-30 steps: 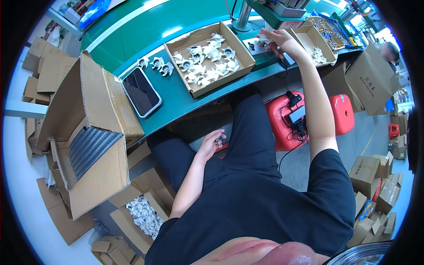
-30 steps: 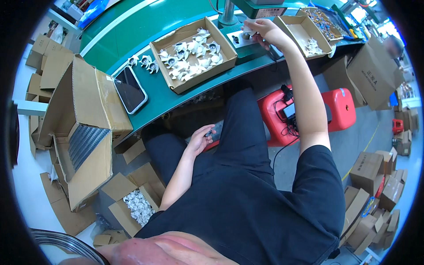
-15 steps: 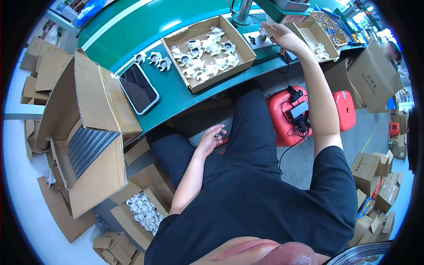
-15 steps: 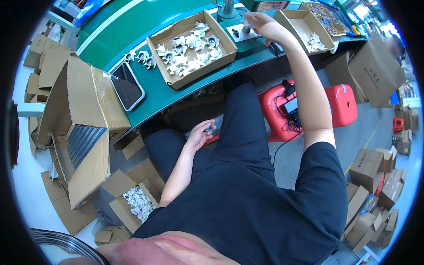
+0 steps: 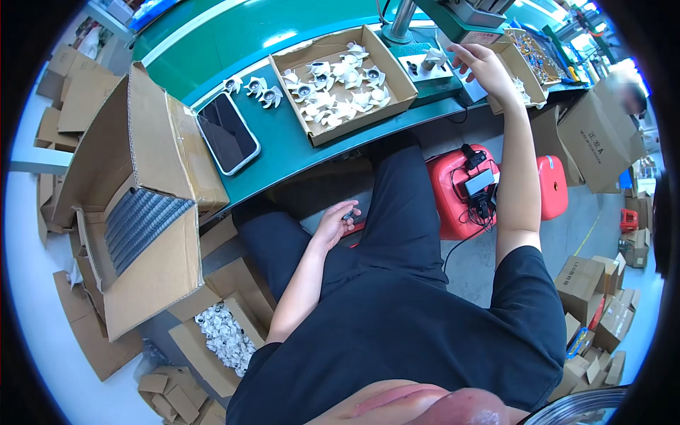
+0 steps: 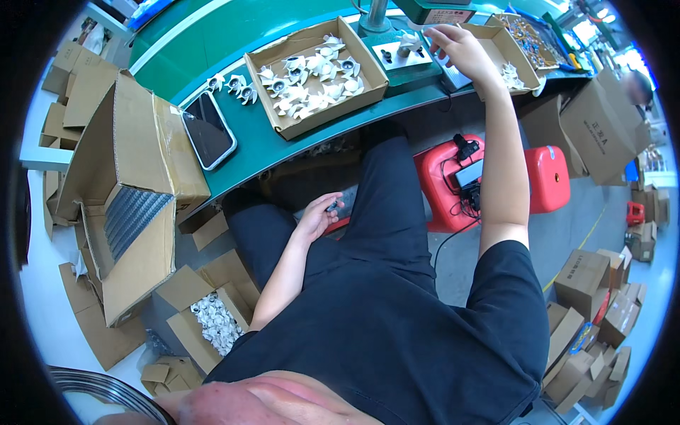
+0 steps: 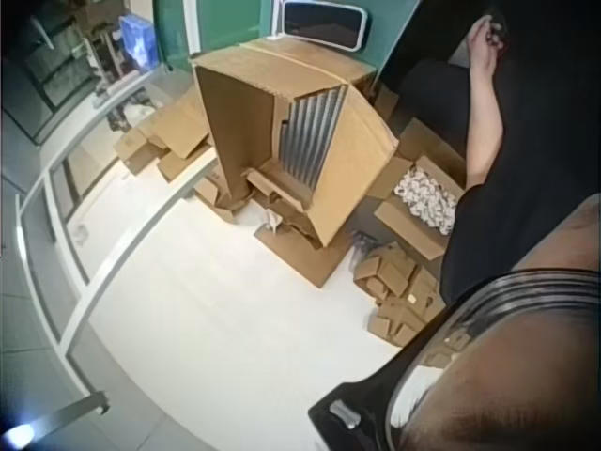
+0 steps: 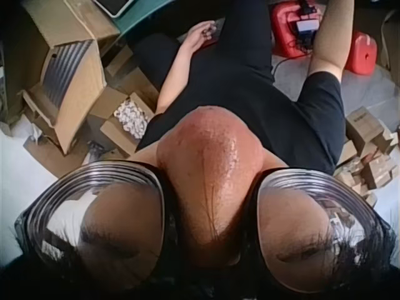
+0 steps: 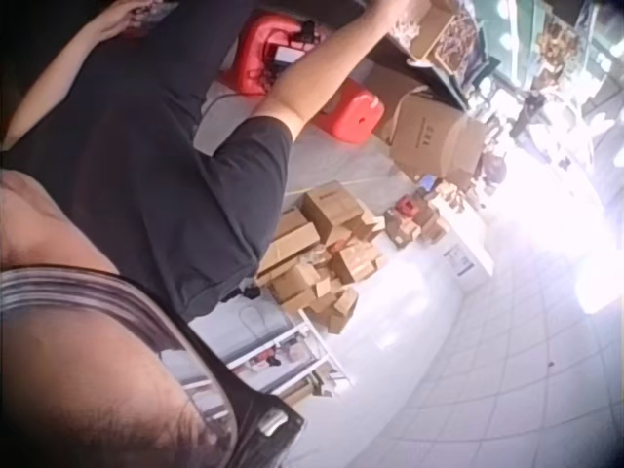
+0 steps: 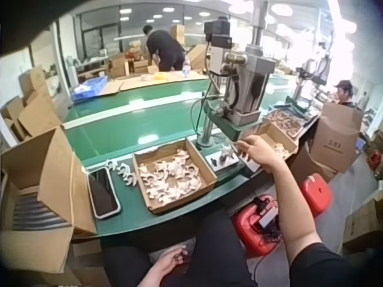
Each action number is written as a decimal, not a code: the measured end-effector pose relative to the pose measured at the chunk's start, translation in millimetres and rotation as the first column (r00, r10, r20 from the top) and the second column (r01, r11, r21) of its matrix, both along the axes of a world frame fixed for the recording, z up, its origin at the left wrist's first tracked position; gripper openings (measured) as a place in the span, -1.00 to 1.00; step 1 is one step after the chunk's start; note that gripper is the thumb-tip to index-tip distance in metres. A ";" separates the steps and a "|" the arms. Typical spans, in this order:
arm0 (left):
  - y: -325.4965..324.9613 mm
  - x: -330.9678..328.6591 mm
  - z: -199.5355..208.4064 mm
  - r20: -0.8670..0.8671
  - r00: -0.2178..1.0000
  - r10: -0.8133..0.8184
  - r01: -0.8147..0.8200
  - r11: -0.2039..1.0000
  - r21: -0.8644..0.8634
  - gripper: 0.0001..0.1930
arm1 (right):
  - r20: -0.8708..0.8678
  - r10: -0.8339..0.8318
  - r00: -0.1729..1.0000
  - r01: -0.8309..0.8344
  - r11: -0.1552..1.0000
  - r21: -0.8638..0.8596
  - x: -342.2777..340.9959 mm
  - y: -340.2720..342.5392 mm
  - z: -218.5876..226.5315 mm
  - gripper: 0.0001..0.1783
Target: Assembling small electronic components by attaching plastic housings to metal parts on a production line.
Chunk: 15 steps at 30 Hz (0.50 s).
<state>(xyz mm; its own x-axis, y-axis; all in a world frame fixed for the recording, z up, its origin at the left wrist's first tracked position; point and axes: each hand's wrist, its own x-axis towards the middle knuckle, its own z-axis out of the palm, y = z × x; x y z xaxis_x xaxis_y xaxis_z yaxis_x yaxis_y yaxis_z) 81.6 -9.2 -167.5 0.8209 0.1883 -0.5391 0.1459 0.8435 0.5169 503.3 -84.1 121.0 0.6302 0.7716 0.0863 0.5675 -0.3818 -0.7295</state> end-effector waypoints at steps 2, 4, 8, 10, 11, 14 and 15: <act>-0.6 0.6 -0.2 -0.007 1.000 -0.002 0.002 1.000 0.003 -0.69 | 0.035 -0.017 0.999 0.016 0.999 0.047 1.3 -3.9 -2.2 -0.61; -1.5 1.3 -0.5 -0.026 1.000 -0.015 0.015 1.000 0.012 -0.69 | 0.052 -0.026 0.998 0.023 0.997 0.069 2.0 -4.2 -8.0 -0.63; -0.9 2.3 0.5 -0.033 0.999 -0.011 0.011 1.000 0.018 -0.69 | 0.487 0.033 0.873 -0.146 0.970 0.195 -21.7 2.5 -20.3 -0.66; -0.6 1.7 1.0 -0.038 0.999 -0.011 0.011 1.000 0.017 -0.69 | 0.625 0.112 0.773 -0.275 0.946 0.172 -36.6 5.6 -23.6 -0.65; -1.4 1.1 1.3 -0.043 0.999 -0.014 0.014 1.000 0.018 -0.69 | 0.687 0.147 0.712 -0.337 0.929 0.151 -39.2 5.4 -24.7 -0.64; -1.6 1.8 0.8 -0.043 0.999 -0.016 0.017 1.000 0.011 -0.69 | 0.746 0.137 0.652 -0.316 0.943 0.104 -37.6 2.8 -27.9 -0.63; -0.8 3.2 0.4 -0.038 0.999 -0.017 0.018 1.000 0.010 -0.69 | 0.774 0.131 0.619 -0.303 0.949 0.083 -37.3 1.8 -28.5 -0.63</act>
